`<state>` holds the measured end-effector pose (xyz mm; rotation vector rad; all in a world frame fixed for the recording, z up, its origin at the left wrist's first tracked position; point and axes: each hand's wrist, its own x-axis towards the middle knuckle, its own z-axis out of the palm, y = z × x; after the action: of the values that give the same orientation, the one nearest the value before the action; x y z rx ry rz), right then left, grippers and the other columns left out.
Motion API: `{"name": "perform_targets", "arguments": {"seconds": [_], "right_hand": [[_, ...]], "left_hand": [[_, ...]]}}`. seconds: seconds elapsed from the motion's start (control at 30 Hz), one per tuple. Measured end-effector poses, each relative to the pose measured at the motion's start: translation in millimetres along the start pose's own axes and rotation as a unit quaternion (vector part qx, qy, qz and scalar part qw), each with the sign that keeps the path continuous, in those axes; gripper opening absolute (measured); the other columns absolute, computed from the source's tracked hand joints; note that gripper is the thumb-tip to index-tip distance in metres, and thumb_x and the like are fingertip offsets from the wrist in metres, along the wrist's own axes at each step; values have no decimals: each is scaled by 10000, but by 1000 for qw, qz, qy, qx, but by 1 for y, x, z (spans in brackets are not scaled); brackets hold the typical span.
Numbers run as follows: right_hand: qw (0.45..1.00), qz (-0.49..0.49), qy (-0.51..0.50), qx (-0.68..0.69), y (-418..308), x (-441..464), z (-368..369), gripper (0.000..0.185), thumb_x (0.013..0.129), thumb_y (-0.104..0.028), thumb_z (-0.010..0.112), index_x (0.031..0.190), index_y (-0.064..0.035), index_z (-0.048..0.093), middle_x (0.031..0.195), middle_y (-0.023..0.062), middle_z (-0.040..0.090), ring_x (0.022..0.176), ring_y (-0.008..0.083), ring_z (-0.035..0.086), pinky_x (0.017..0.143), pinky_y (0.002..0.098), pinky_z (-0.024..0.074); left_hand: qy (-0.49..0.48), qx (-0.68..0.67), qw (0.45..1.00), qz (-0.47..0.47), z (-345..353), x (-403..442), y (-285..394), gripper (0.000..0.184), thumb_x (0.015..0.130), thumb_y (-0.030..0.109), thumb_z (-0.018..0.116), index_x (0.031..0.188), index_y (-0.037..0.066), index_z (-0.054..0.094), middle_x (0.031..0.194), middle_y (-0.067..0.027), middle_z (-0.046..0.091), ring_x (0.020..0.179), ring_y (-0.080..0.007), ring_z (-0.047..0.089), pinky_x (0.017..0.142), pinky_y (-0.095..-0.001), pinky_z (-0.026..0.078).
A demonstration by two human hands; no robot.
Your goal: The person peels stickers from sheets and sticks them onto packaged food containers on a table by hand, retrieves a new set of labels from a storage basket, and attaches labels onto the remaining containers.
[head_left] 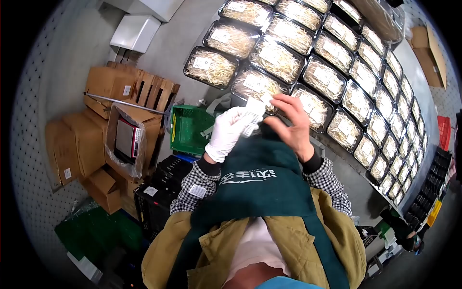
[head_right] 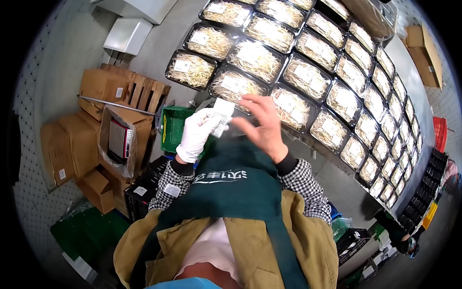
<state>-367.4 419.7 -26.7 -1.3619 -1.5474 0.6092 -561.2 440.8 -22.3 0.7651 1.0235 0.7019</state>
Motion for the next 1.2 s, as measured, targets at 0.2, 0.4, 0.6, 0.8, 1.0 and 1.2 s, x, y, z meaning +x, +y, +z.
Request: {"name": "perform_targets", "arguments": {"seconds": [0.2,0.4,0.6,0.8,1.0,1.2], "right_hand": [[979,136,-112,104,-5,-4,-5,192,823,-90,693,1010,-49,687,855,48,654,798,170,598,722,285,468],[962,200,-23,184,5,-4,-4,111,848,-74,675,948,-30,692,808,23,644,721,71,553,650,225,446],[976,198,86,34,95,37,-4,113,855,-140,642,807,-38,651,787,52,621,755,196,565,717,309,442],[938,90,104,-317,176,66,35,179,785,-279,702,829,-116,640,970,68,582,977,270,515,822,419,375],[956,178,159,-170,172,54,25,274,859,-188,663,1083,-43,599,918,36,584,860,172,534,767,314,398],[852,369,-80,363,76,55,-24,128,869,-133,681,890,-9,655,859,-15,640,812,56,556,766,205,430]], "left_hand": [[66,-49,989,124,38,7,11,158,864,10,649,1022,7,642,882,-36,666,755,-63,609,625,-205,495],[11,146,986,81,21,25,-4,134,844,24,669,971,-19,665,839,-54,671,756,-83,617,644,-199,483],[-83,138,986,42,22,51,-9,155,827,76,697,951,-17,693,802,-30,673,763,-93,612,704,-227,486],[-33,88,992,80,26,55,0,207,875,47,620,1061,-37,652,975,-65,667,853,-100,614,774,-232,485],[20,39,996,83,32,76,-7,186,898,81,598,1038,-29,652,897,-29,671,796,-86,604,704,-213,472],[45,337,904,261,48,116,-19,166,905,110,590,993,-6,670,883,-57,686,763,-114,618,671,-249,485]]}}
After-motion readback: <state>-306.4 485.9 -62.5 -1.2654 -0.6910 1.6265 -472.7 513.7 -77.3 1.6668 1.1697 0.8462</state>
